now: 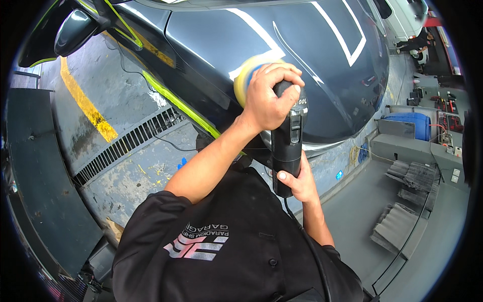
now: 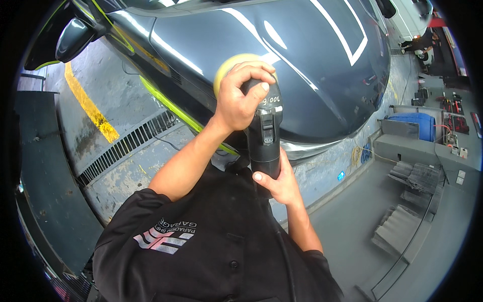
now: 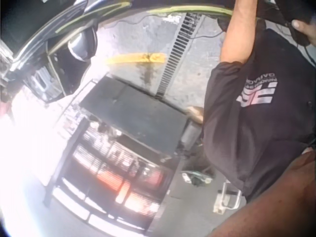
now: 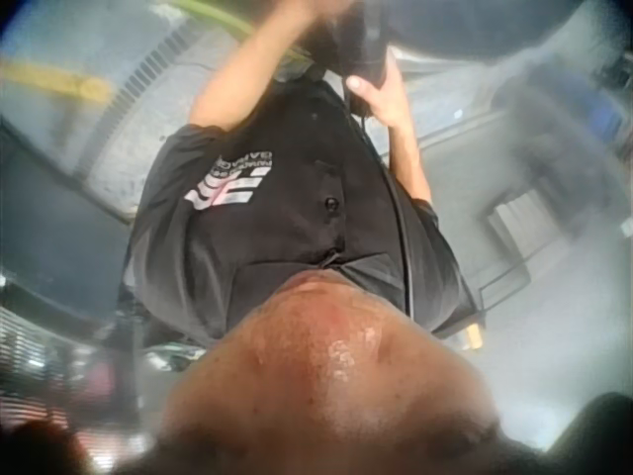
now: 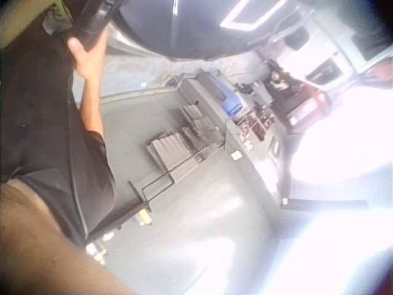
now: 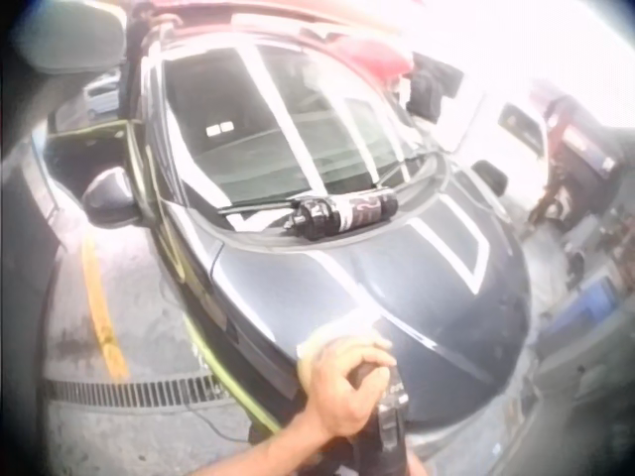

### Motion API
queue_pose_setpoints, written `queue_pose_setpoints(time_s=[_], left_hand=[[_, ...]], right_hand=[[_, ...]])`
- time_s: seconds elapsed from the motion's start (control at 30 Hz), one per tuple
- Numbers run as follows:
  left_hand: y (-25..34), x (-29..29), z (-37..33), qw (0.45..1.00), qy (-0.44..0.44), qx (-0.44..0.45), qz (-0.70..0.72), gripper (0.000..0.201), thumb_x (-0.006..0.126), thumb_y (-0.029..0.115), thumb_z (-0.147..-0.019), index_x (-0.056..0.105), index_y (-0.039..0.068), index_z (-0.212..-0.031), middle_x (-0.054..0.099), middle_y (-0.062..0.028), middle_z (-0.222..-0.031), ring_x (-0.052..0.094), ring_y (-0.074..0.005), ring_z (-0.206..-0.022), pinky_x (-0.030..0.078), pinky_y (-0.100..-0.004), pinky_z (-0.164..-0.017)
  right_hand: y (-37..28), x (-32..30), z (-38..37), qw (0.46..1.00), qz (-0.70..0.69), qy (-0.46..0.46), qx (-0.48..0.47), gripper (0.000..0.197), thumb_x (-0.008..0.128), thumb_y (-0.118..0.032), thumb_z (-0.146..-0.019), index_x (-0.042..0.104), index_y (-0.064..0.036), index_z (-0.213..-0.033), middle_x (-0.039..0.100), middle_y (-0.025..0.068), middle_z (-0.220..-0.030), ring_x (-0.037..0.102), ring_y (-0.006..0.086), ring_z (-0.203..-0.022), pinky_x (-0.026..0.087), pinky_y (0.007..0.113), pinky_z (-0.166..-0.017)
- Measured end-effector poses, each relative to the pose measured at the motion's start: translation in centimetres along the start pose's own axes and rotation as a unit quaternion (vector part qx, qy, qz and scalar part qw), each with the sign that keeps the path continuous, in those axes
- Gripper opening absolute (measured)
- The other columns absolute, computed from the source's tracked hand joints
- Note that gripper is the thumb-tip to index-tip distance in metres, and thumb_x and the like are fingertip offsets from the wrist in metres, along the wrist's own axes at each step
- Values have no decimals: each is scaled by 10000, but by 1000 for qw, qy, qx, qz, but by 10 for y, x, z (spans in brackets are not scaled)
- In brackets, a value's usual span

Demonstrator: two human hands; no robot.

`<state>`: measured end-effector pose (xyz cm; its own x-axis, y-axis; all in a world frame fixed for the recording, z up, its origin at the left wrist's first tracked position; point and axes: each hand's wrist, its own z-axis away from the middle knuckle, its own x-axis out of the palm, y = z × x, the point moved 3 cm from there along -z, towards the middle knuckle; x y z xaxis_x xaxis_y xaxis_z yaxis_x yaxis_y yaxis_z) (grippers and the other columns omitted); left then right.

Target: The person uses a rotary polisher with a yellow pad to polish the hood of a dark gray car. They move the polisher in circular motions across the hood surface, occasionally pausing to spray a liquid from a bottle onto the hood before resuming polishing.

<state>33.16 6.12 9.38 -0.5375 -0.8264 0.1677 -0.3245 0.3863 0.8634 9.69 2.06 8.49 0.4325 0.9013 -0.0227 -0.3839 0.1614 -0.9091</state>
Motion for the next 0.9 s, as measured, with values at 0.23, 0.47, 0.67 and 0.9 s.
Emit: queue_pose_setpoints(time_s=[0.23,0.47,0.67,0.9], left_hand=[[-1,45,25,999,-38,-4,10,97,730,155,-779,738,84,-845,760,-95,-1028,688,-297,-997,473,-426,-960],[0,93,45,993,-116,-14,-3,88,726,121,-796,741,79,-872,753,-91,-1066,685,-303,-1026,475,-432,-983],[-6,142,60,983,-182,-26,29,78,733,160,-781,738,108,-838,754,-60,-1027,687,-269,-1001,457,-413,-970],[-16,192,60,962,-267,-54,22,117,716,226,-781,750,123,-825,756,-37,-969,672,-267,-1028,463,-428,-977]], right_hand=[[37,-32,31,999,-2,40,2,853,912,-328,-793,467,-6,-1445,615,73,-1214,590,175,-1126,483,365,-1011],[50,-43,58,995,-61,83,9,781,858,-381,-826,459,10,-1372,672,176,-1116,724,272,-949,617,415,-821],[77,-56,81,984,-87,152,22,740,822,-405,-854,468,11,-1352,675,199,-1120,744,280,-891,630,406,-763],[83,-62,83,970,-122,208,14,651,760,-430,-896,523,47,-1270,680,208,-1065,751,303,-861,645,414,-729]])
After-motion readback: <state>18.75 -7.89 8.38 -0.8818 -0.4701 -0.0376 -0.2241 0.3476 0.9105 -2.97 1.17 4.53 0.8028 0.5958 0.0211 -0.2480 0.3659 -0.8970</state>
